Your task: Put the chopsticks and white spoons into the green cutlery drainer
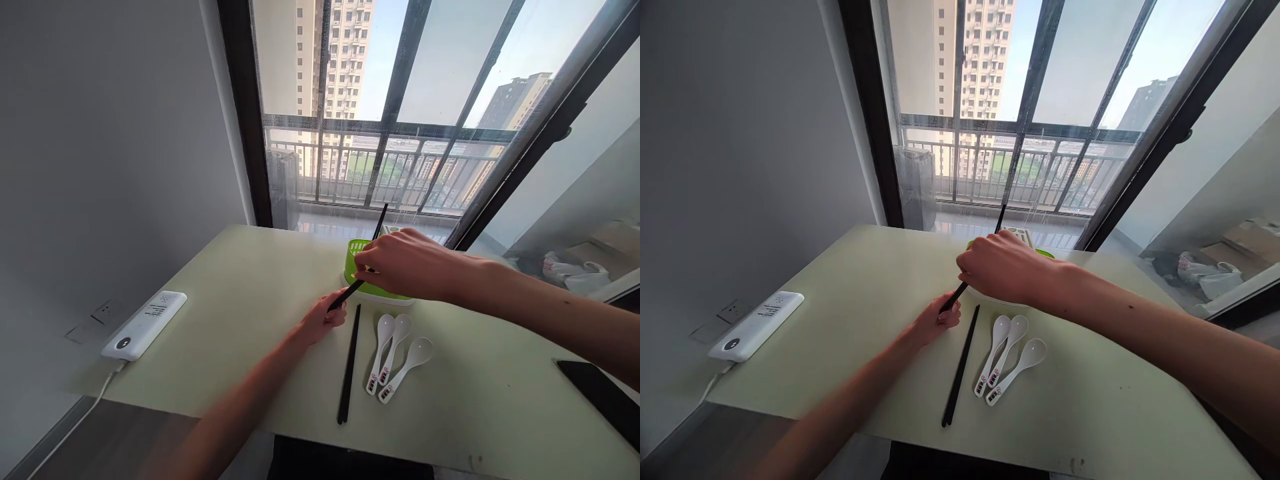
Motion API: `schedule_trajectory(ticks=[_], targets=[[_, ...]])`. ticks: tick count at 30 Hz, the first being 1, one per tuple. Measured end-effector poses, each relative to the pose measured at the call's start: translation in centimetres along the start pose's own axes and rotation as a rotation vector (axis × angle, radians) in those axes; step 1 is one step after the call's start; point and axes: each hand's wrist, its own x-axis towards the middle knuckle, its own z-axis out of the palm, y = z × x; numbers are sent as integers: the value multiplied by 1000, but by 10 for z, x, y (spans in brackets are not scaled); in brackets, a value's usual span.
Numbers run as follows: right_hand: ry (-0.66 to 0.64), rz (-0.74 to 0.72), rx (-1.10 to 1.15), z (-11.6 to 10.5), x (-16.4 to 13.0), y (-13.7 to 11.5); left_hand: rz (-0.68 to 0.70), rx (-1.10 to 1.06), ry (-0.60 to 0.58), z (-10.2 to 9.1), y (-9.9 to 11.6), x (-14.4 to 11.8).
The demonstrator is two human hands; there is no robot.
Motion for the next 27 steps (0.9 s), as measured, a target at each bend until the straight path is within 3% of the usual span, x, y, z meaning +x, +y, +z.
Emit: schedule_trajectory(ticks=[6, 14, 27], targets=[[130, 202, 194, -6, 2, 0, 58, -47, 18, 1, -1, 0], [227, 232, 562, -3, 4, -13, 102, -118, 46, -6, -2, 4], [269, 238, 607, 14, 7, -11, 87, -154, 55, -5, 2, 3]])
